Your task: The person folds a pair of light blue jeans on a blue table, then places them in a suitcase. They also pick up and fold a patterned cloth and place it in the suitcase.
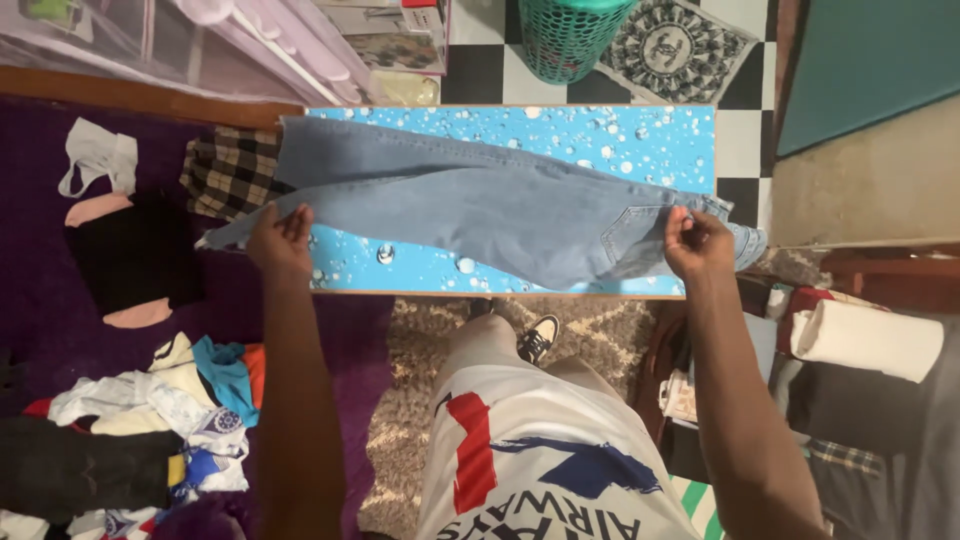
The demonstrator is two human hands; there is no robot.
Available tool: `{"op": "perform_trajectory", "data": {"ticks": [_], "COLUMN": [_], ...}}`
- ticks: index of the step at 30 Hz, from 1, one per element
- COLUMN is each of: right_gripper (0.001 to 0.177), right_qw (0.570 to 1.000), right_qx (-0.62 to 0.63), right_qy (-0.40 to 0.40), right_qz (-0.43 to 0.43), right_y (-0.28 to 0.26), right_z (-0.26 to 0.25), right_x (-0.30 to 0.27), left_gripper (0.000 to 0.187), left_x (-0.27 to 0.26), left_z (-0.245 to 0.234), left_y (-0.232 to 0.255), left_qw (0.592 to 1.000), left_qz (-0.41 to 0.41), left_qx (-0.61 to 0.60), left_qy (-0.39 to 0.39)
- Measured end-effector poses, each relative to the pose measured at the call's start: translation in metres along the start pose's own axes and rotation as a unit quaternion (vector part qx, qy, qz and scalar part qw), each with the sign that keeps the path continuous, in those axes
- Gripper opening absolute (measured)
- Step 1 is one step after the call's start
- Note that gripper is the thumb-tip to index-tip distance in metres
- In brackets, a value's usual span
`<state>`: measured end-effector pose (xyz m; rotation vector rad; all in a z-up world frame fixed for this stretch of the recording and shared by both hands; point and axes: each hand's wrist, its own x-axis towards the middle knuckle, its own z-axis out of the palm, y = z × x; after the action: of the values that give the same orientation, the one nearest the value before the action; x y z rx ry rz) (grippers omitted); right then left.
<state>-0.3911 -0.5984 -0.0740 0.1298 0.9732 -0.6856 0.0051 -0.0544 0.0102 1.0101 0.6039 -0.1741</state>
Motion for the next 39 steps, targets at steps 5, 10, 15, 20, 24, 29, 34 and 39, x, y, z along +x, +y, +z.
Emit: {"op": "perform_trajectory", "data": {"ticks": [5,10,15,20,24,29,34,39], "right_gripper": [0.010,0.014,0.010,0.015,0.013,0.022,0.058,0.033], "right_qw": [0.996,0.993,0.979,0.915,0.834,0.531,0.326,0.270], "right_qx": [-0.001,-0.072,-0.193,-0.381,-0.504,-0.702,-0.793,-0.875], "right_qy": [0.078,0.089,0.041,0.037,0.036,0.088,0.042,-0.022], "right_qz": [-0.044,-0.041,-0.061,-0.123,-0.223,-0.466,-0.512,-0.402], "right_y": [0.008,-0.001,0.019,0.057,0.069,0.072,0.063,0.028], "right_z": [0.011,0.013,0.006,-0.001,-0.004,0.010,0.039,0.058], "right_x": [0.044,0.072,0.066,0.019,-0.010,-0.025,-0.042,-0.046], "left_gripper": [0.032,0.035,0.033,0.014,0.012,0.022,0.020,0.014], "left_x": [0.038,0.094,0.164,0.178,0.110,0.013,-0.015,-0.008], "left_z": [0.034,0.062,0.060,0.059,0.103,0.169,0.197,0.195], "left_y": [-0.006,-0.010,-0.048,-0.108,-0.154,-0.171,-0.188,-0.192], "left_qw": [0.996,0.983,0.974,0.877,0.758,0.601,0.511,0.477], "left_qz": [-0.041,-0.041,-0.054,0.097,0.264,0.375,0.351,0.337], "left_qx": [0.077,0.172,0.204,0.427,0.512,0.527,0.625,0.653], "left_qy": [0.033,0.053,-0.083,-0.198,-0.306,-0.471,-0.475,-0.482]}}
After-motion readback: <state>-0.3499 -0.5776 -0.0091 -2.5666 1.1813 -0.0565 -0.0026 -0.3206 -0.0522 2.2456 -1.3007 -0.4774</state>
